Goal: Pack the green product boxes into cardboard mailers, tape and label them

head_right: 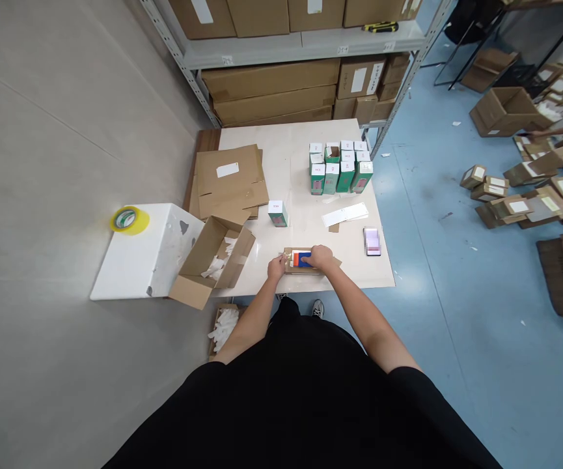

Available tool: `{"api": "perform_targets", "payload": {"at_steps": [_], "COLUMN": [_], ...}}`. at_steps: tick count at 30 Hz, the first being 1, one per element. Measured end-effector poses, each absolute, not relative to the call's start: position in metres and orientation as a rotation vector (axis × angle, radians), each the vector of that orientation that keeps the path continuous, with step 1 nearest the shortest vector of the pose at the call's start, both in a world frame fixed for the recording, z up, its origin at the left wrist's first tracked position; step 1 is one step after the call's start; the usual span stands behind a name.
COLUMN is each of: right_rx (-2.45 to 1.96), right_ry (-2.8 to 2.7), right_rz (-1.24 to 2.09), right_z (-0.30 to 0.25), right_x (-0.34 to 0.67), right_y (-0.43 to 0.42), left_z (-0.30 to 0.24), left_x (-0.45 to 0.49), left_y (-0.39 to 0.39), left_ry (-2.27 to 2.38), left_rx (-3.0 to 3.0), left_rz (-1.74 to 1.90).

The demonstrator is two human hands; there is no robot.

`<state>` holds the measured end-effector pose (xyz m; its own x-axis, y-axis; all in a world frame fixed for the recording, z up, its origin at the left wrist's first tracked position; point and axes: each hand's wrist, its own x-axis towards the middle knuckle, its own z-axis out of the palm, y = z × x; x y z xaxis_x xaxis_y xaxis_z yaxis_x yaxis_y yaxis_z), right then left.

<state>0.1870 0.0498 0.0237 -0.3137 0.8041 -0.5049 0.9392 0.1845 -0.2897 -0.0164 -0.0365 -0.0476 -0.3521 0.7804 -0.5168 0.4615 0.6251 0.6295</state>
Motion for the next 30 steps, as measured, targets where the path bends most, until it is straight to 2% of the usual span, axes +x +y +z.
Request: {"api": "perform_targets", "payload": {"at_steps": [12, 23, 30], "right_rx": [1.795, 1.877, 1.944], "right_ry": [1.932, 1.904, 1.851], "right_rz": [-0.603, -0.694, -0.661], "right_z": [0.065, 0.054, 0.025], "right_x": [0.350, 0.354, 0.323], "right_y": [0.077, 0.072, 0.060], "left_z": [-0.045, -0.050, -0.051], "left_x": [-0.009, -0.013, -0.014], "left_y": [-0.035, -0.032, -0.030], "left_ry": [2.118, 2.146, 2.143], "left_rx": [1.180, 1.199, 1.190], "left_rz": [0.313, 0.256, 0.243]}}
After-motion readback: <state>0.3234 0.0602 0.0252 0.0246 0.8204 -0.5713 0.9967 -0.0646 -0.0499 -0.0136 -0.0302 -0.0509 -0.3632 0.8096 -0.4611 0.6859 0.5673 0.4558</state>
